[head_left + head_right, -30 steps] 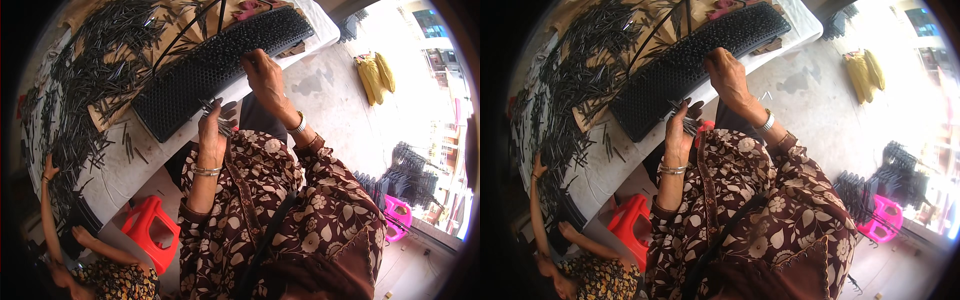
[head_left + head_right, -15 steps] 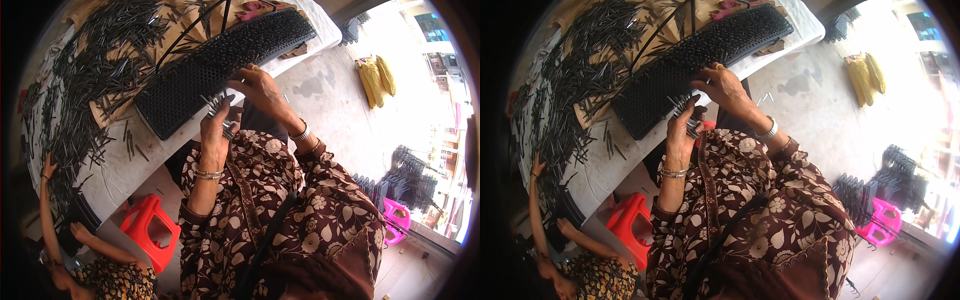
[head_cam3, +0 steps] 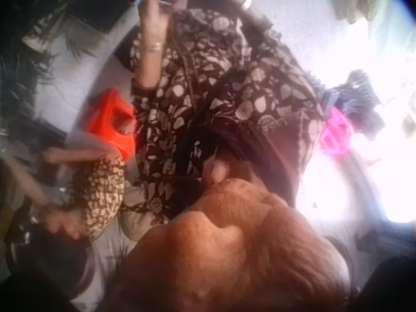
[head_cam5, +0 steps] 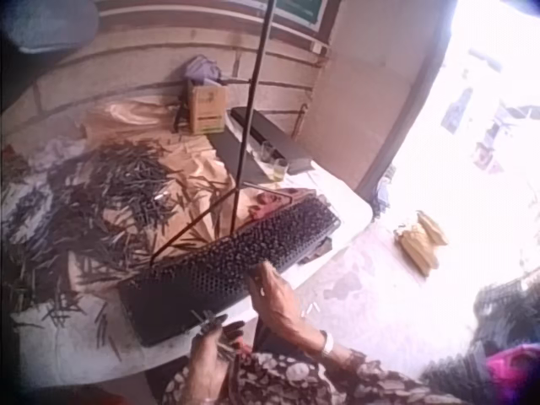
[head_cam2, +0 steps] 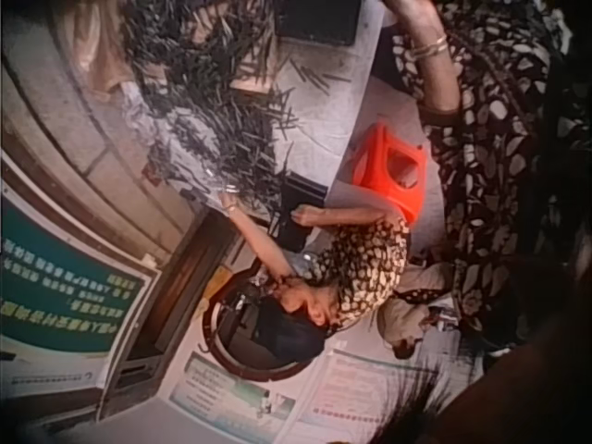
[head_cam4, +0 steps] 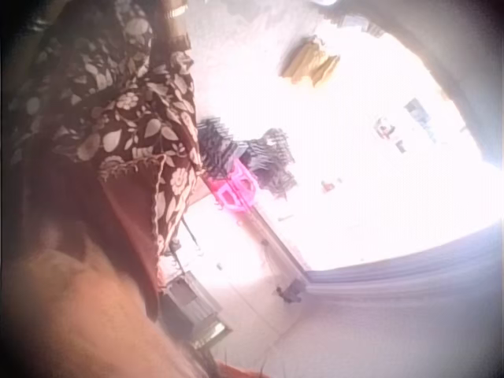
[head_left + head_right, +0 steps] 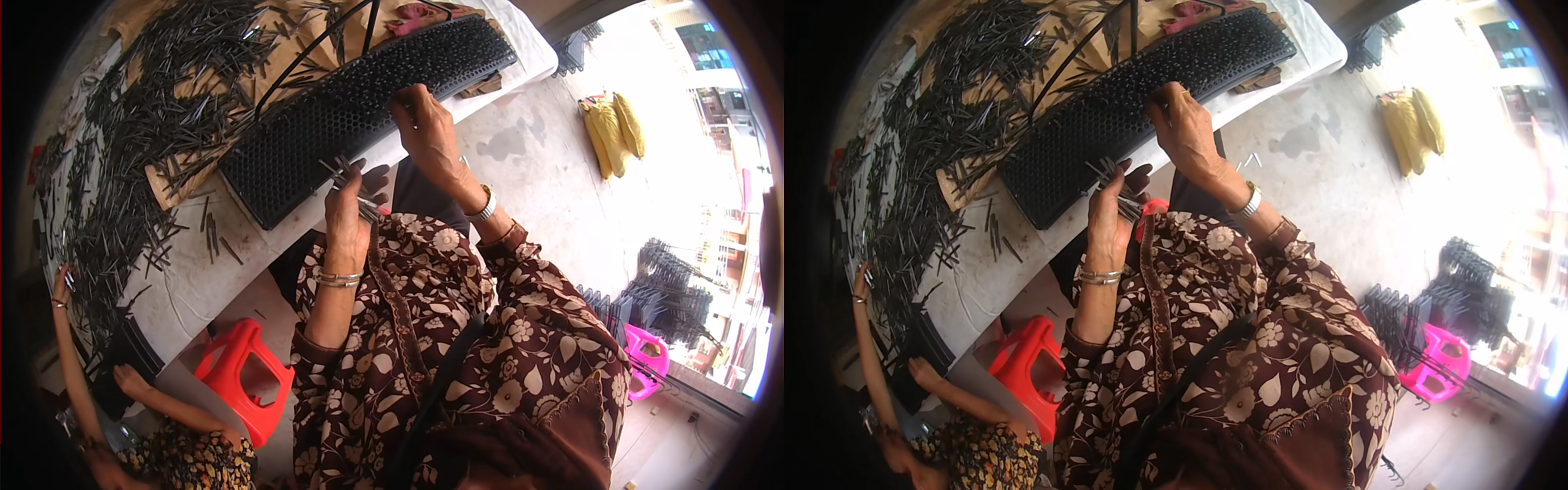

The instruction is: The person sorts small metal pins by hand, then inserts them into a grid template for assembly.

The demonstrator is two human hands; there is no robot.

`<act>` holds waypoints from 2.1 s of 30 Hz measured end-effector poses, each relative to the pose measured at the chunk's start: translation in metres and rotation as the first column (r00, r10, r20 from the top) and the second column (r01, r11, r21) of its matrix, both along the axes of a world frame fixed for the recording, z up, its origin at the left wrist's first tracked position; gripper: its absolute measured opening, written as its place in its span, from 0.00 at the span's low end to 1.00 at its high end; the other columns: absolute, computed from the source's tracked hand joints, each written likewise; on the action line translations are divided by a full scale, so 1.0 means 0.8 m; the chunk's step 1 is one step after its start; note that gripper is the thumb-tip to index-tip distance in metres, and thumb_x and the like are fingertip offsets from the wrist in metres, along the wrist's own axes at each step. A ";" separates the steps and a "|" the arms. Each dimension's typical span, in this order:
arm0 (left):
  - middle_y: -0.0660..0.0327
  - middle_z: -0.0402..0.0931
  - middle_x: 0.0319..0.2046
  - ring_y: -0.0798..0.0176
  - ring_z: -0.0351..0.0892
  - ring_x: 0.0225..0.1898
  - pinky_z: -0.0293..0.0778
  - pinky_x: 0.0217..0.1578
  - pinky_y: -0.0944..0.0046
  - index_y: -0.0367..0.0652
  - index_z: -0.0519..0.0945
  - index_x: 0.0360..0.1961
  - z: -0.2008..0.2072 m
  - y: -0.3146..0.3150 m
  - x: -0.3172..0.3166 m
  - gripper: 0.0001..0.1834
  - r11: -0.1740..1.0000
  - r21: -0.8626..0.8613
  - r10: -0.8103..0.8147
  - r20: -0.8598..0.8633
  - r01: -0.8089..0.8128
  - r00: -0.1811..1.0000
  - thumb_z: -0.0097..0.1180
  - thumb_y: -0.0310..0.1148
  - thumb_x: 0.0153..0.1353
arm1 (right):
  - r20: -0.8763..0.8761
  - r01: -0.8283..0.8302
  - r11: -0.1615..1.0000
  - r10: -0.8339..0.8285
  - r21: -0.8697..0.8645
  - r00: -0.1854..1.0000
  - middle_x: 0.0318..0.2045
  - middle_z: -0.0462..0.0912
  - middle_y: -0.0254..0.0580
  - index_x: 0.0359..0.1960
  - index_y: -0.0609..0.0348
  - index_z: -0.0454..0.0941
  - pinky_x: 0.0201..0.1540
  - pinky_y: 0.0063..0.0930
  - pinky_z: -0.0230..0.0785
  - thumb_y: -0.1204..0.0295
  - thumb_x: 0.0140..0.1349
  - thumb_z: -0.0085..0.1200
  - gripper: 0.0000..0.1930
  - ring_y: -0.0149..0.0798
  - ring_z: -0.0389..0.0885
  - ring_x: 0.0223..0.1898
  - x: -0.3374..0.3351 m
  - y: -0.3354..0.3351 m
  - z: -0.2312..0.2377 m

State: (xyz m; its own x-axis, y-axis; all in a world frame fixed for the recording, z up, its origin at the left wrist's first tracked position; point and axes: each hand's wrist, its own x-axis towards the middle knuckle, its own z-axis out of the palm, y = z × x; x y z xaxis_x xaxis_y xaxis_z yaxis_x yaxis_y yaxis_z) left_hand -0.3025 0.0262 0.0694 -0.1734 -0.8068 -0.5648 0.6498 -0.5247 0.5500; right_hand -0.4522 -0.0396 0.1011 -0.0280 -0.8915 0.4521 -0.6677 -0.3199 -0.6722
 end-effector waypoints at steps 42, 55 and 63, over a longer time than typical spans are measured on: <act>0.61 0.83 0.30 0.69 0.81 0.28 0.64 0.19 0.71 0.39 0.81 0.38 0.018 0.009 0.008 0.13 0.988 -0.154 0.059 0.198 -0.029 0.978 0.55 0.40 0.65 | 0.342 -0.484 0.673 0.344 0.560 0.875 0.30 0.84 0.44 0.39 0.66 0.80 0.34 0.28 0.73 0.70 0.61 0.56 0.11 0.31 0.81 0.30 0.019 0.009 0.032; 0.51 0.82 0.36 0.61 0.83 0.38 0.82 0.35 0.59 0.35 0.76 0.46 0.005 0.004 0.008 0.18 0.994 -0.017 0.106 -0.033 -0.107 0.994 0.53 0.41 0.67 | 0.095 -0.203 0.979 0.204 -0.028 0.974 0.27 0.80 0.51 0.35 0.63 0.74 0.33 0.36 0.72 0.76 0.60 0.54 0.04 0.50 0.82 0.30 0.055 -0.067 0.007; 0.63 0.75 0.23 0.70 0.69 0.22 0.68 0.23 0.68 0.35 0.79 0.40 0.000 0.007 0.010 0.15 0.995 -0.009 0.098 -0.004 -0.098 0.995 0.56 0.39 0.65 | -0.146 -0.170 0.980 0.154 -0.102 0.977 0.28 0.80 0.53 0.38 0.63 0.74 0.32 0.38 0.72 0.76 0.61 0.54 0.06 0.55 0.81 0.31 0.057 -0.077 -0.009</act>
State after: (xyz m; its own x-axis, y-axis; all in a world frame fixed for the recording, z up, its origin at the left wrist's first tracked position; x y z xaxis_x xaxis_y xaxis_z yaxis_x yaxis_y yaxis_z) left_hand -0.2941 0.0320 0.0695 -0.0949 -0.8253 -0.5567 0.7000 -0.4529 0.5521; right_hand -0.4062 -0.1014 0.0940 0.1819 -0.8216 0.5402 -0.6834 -0.5006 -0.5313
